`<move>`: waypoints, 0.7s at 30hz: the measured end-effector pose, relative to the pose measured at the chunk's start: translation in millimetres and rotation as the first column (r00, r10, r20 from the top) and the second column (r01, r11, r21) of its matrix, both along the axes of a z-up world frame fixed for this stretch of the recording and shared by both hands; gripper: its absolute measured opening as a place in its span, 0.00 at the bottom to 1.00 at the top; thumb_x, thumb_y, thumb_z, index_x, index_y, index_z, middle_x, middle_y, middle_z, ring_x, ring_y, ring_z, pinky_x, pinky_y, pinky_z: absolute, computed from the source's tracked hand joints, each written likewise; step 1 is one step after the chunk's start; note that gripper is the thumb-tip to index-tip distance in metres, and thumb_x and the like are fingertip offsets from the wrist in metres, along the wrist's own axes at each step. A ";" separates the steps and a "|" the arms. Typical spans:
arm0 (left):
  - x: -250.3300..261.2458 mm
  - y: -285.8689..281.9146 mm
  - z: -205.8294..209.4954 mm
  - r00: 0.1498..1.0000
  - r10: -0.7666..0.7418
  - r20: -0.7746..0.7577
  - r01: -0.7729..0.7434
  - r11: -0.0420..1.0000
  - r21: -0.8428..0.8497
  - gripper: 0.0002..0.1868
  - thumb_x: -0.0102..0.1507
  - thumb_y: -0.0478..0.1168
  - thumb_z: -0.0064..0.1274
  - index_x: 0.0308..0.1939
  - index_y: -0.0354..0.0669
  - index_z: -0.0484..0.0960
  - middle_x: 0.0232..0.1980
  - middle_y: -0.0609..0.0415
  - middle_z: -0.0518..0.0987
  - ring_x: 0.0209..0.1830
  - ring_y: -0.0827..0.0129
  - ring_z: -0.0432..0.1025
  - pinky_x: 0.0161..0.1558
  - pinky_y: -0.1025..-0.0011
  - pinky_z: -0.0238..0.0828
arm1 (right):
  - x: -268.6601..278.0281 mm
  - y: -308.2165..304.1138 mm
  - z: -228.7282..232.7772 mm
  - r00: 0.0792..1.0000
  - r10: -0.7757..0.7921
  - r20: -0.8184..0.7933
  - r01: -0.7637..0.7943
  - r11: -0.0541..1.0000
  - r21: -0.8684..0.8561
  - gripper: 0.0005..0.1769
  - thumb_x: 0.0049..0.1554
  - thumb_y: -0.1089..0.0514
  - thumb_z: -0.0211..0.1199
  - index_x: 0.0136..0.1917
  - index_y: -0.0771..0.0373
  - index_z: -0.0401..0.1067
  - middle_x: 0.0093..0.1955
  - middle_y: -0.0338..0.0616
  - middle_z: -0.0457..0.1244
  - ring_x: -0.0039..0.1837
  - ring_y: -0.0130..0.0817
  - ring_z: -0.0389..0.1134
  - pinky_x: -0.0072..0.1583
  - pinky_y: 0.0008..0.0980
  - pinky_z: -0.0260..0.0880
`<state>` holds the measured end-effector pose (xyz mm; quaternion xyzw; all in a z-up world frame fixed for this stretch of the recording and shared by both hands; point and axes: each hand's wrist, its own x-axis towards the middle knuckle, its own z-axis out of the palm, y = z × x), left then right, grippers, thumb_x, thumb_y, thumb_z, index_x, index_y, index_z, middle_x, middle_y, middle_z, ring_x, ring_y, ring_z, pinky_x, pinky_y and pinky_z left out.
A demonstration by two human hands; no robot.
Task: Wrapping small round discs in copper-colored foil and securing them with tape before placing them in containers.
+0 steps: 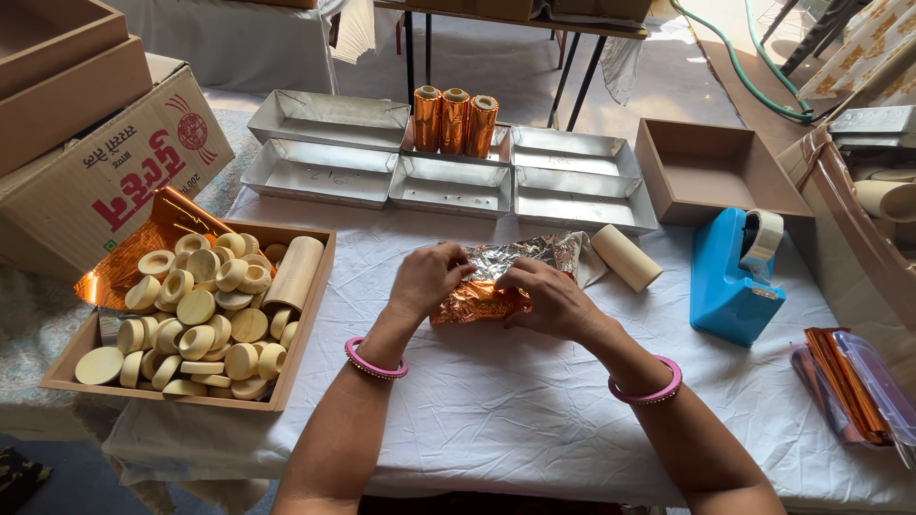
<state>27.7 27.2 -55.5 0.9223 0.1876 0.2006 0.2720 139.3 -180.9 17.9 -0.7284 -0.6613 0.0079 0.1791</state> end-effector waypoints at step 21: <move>-5.7 -40.9 22.2 0.908 -0.368 -0.200 0.396 0.910 0.123 0.36 0.45 0.52 0.75 0.54 0.50 0.77 0.52 0.53 0.74 0.54 0.61 0.73 0.59 0.63 0.74 | 92.4 -2.7 -57.8 0.669 -0.115 -0.734 -0.088 0.969 -0.233 0.28 0.53 0.54 0.74 0.65 0.60 0.73 0.61 0.50 0.69 0.63 0.36 0.73 0.61 0.35 0.77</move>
